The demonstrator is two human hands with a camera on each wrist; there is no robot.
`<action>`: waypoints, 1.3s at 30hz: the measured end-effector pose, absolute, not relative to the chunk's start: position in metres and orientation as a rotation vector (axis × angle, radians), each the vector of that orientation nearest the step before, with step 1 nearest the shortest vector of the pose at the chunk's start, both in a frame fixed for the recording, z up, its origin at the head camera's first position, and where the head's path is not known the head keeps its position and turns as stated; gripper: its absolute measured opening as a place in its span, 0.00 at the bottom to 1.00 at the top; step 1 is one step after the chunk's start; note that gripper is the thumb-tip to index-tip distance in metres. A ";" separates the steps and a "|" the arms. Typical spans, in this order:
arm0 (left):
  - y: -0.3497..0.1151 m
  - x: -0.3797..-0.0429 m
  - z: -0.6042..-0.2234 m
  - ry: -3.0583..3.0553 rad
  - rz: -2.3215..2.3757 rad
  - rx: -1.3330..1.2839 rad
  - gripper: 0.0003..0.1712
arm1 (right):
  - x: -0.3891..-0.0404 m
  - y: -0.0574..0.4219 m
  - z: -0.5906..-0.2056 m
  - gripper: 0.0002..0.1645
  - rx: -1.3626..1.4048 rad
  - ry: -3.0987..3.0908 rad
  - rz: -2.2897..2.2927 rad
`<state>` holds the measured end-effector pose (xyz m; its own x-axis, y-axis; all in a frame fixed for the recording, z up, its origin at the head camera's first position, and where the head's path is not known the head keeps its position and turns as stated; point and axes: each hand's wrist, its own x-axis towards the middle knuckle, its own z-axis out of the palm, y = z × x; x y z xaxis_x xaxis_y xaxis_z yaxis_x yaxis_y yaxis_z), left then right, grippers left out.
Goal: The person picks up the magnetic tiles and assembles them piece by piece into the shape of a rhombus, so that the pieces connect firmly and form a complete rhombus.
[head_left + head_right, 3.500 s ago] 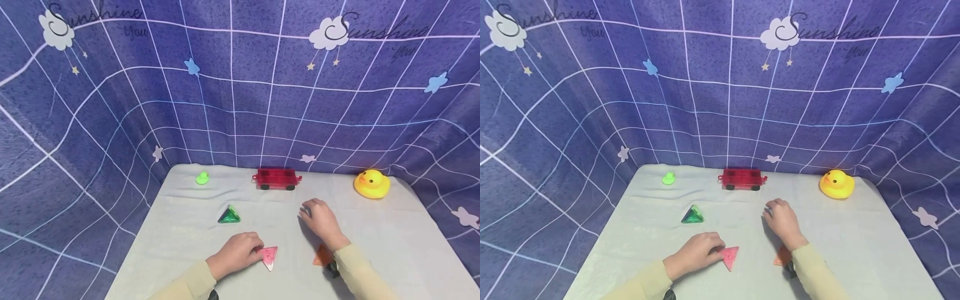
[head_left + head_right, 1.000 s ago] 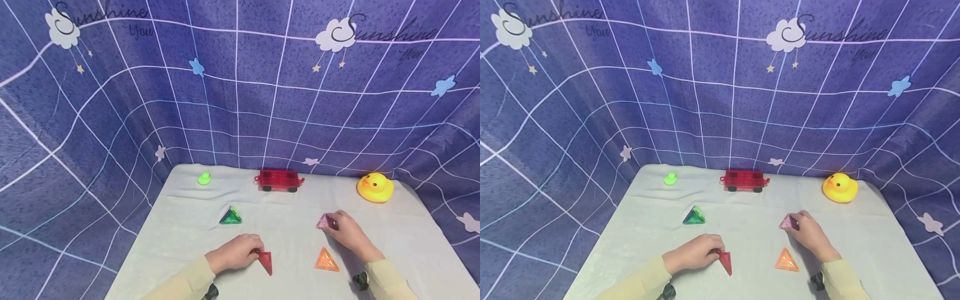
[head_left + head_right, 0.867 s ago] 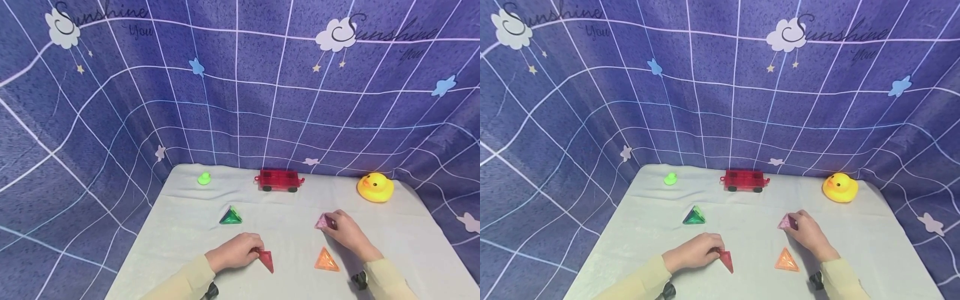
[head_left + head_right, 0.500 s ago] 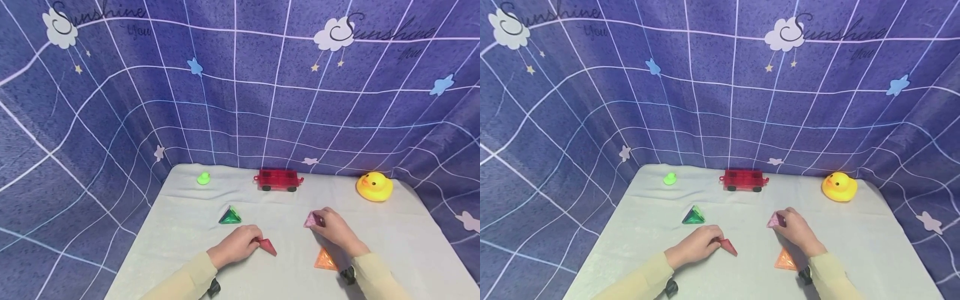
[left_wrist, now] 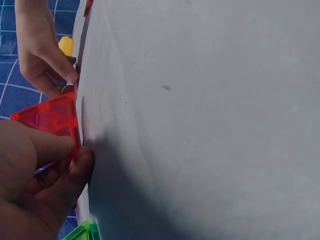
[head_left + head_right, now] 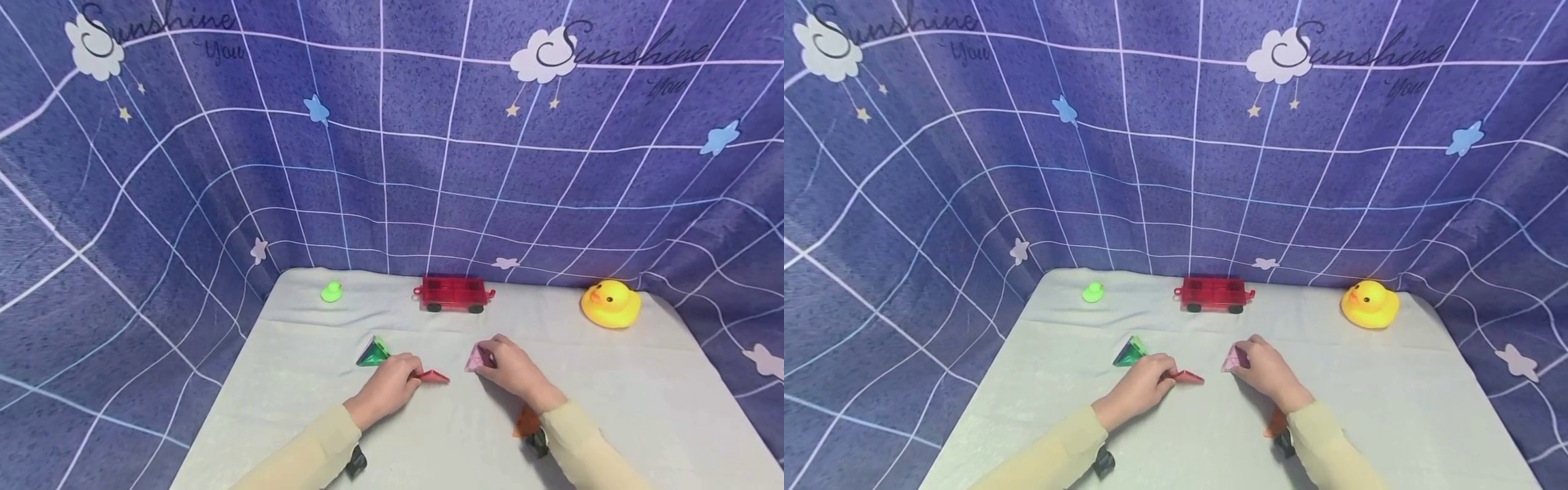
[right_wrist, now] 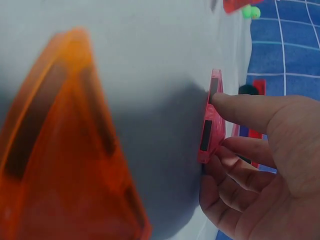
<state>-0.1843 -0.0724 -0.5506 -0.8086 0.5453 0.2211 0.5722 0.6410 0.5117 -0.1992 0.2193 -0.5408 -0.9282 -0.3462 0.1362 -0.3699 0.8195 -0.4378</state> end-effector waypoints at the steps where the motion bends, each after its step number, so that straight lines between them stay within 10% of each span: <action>1: -0.072 -0.185 -0.551 -2.801 -0.896 -0.934 0.09 | -0.199 0.217 -0.540 0.26 0.580 -2.949 0.728; 39: -0.057 -0.202 -0.557 -2.726 -0.650 -0.676 0.13 | -0.206 0.149 -0.543 0.28 0.717 -2.929 0.760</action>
